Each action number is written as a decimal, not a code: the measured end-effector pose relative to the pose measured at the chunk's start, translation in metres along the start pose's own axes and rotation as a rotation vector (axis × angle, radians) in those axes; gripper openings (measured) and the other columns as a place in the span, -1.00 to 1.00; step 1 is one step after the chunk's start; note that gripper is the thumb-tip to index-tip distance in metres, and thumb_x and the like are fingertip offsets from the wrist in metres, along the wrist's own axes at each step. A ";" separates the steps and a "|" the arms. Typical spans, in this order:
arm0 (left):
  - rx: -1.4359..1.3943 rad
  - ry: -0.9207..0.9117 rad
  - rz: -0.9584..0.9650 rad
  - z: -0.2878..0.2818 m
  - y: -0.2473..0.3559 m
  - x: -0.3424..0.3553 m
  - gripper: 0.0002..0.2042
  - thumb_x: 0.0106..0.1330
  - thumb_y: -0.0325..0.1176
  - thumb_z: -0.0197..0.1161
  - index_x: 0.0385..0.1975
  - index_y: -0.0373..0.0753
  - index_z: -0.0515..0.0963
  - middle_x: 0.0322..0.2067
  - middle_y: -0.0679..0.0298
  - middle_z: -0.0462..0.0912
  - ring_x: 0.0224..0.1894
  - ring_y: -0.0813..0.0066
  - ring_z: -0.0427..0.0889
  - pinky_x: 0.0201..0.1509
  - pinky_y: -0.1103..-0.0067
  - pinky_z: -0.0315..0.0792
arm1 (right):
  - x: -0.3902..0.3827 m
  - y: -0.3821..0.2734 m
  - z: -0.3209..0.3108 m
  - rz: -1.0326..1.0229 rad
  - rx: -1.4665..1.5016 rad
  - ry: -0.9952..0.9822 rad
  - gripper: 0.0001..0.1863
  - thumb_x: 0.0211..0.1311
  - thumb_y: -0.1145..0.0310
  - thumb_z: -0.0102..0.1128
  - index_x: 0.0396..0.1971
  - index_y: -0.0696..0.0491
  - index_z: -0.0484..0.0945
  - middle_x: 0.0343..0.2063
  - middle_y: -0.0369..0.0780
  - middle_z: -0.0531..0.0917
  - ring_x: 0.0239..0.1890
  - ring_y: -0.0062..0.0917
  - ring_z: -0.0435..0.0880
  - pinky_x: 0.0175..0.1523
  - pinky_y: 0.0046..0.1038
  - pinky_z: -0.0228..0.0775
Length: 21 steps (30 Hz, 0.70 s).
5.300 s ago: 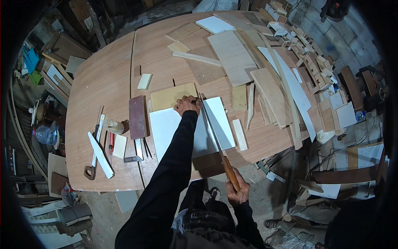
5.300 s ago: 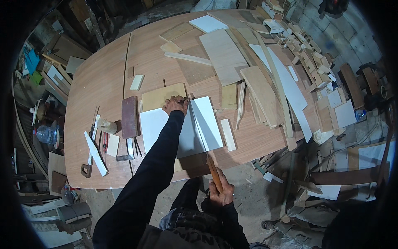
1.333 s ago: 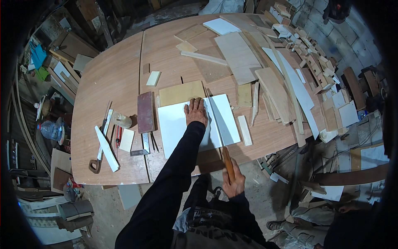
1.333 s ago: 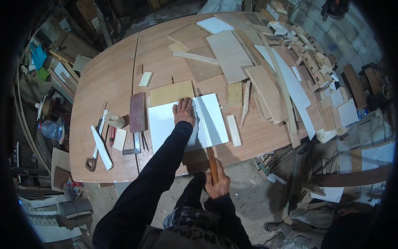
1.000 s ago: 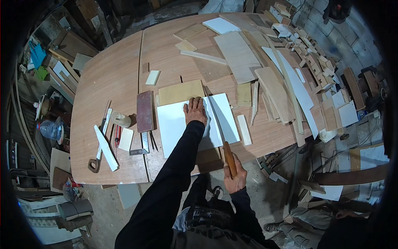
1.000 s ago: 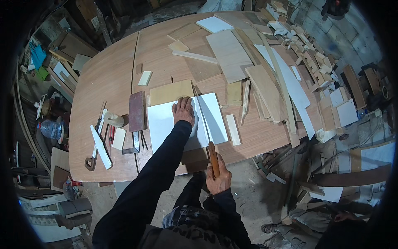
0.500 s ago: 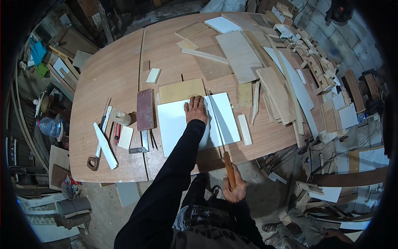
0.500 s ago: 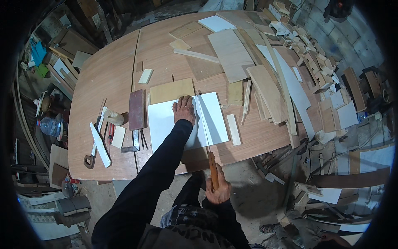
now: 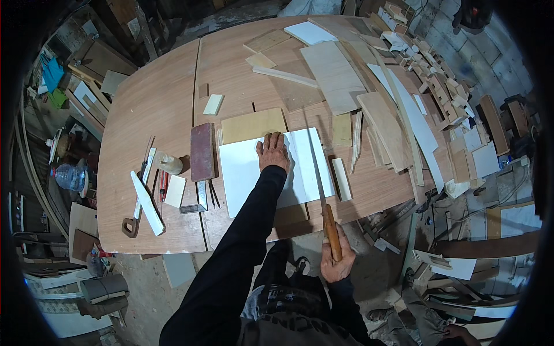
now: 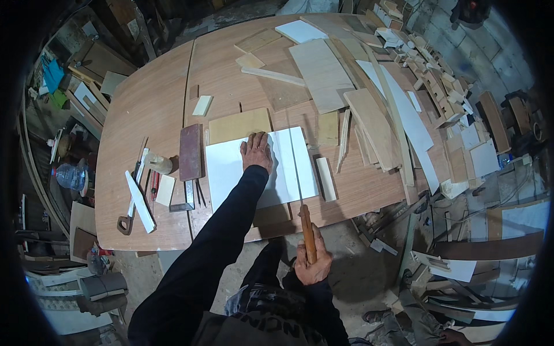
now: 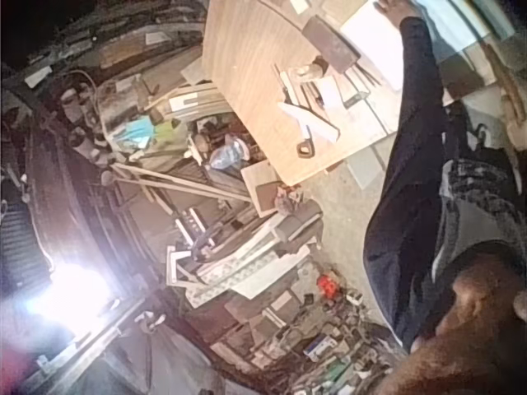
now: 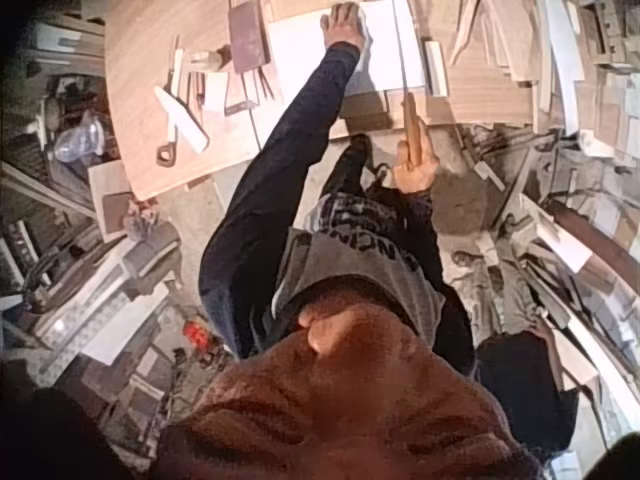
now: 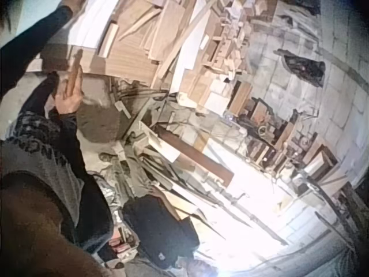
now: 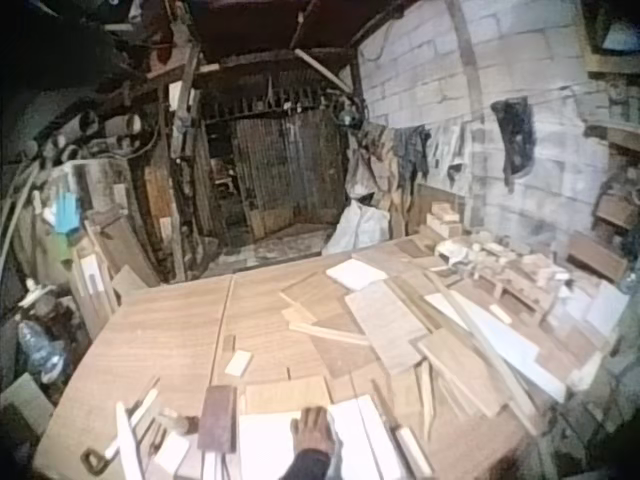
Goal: The person positions a white board on a workbench, marks a line across it using a square and a pencil, and cuts along the line with a hand saw.
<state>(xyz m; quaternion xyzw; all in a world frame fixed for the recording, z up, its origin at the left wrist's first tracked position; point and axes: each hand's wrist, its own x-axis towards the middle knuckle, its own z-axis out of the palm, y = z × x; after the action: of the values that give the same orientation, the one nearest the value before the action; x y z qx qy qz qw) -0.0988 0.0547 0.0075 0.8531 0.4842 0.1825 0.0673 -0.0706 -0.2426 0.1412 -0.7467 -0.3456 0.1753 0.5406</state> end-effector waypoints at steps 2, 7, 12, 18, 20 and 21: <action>-0.003 -0.003 0.001 0.000 0.000 -0.001 -0.56 0.27 -0.34 -0.01 0.19 -0.15 0.30 0.22 0.27 0.27 0.34 0.27 0.11 0.36 0.18 -0.11 | 0.001 0.006 -0.001 0.029 -0.068 0.007 -0.53 0.02 0.58 0.05 0.04 0.16 0.46 -0.51 -0.13 0.60 -0.57 -0.64 0.54 -0.39 -0.55 0.42; -0.003 0.014 0.005 0.002 -0.002 0.000 -0.56 0.27 -0.35 -0.01 0.19 -0.15 0.30 0.21 0.26 0.27 0.34 0.27 0.11 0.36 0.18 -0.12 | 0.001 0.010 0.000 0.080 -0.041 -0.086 -0.58 0.12 0.64 0.02 0.04 0.27 0.44 -0.32 -0.16 0.63 -0.40 -0.63 0.52 -0.25 -0.59 0.41; 0.004 0.004 0.006 0.001 0.001 0.000 -0.56 0.28 -0.33 -0.01 0.19 -0.15 0.30 0.22 0.27 0.27 0.33 0.28 0.10 0.36 0.19 -0.12 | -0.002 0.029 0.005 0.033 0.038 -0.087 -0.56 0.09 0.69 0.00 0.04 0.25 0.46 -0.33 -0.21 0.61 -0.50 -0.71 0.44 -0.40 -0.66 0.31; 0.016 -0.002 0.001 0.001 -0.001 0.000 -0.55 0.28 -0.32 -0.01 0.20 -0.14 0.29 0.22 0.28 0.26 0.33 0.29 0.10 0.36 0.20 -0.12 | -0.005 0.032 0.005 -0.020 -0.021 -0.071 -0.54 0.07 0.71 0.01 0.04 0.22 0.46 -0.31 -0.23 0.61 -0.51 -0.73 0.43 -0.43 -0.68 0.29; 0.016 0.007 0.000 0.002 0.001 0.000 -0.57 0.29 -0.31 -0.02 0.19 -0.12 0.30 0.21 0.29 0.28 0.33 0.29 0.12 0.36 0.20 -0.11 | -0.008 0.037 0.003 0.033 0.002 -0.093 -0.54 0.06 0.70 0.02 0.05 0.21 0.46 -0.30 -0.21 0.61 -0.47 -0.69 0.47 -0.37 -0.64 0.36; 0.022 0.017 -0.004 0.002 0.000 0.000 -0.58 0.30 -0.31 -0.04 0.19 -0.09 0.32 0.21 0.31 0.30 0.33 0.28 0.14 0.36 0.19 -0.09 | -0.006 0.032 0.002 0.044 -0.003 -0.093 -0.54 0.06 0.66 0.04 0.05 0.20 0.45 -0.29 -0.17 0.62 -0.42 -0.65 0.51 -0.30 -0.59 0.40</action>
<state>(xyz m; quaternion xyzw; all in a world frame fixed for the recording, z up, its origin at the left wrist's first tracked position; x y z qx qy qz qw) -0.0980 0.0553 0.0052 0.8513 0.4883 0.1844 0.0542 -0.0661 -0.2512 0.1101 -0.7461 -0.3540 0.2210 0.5188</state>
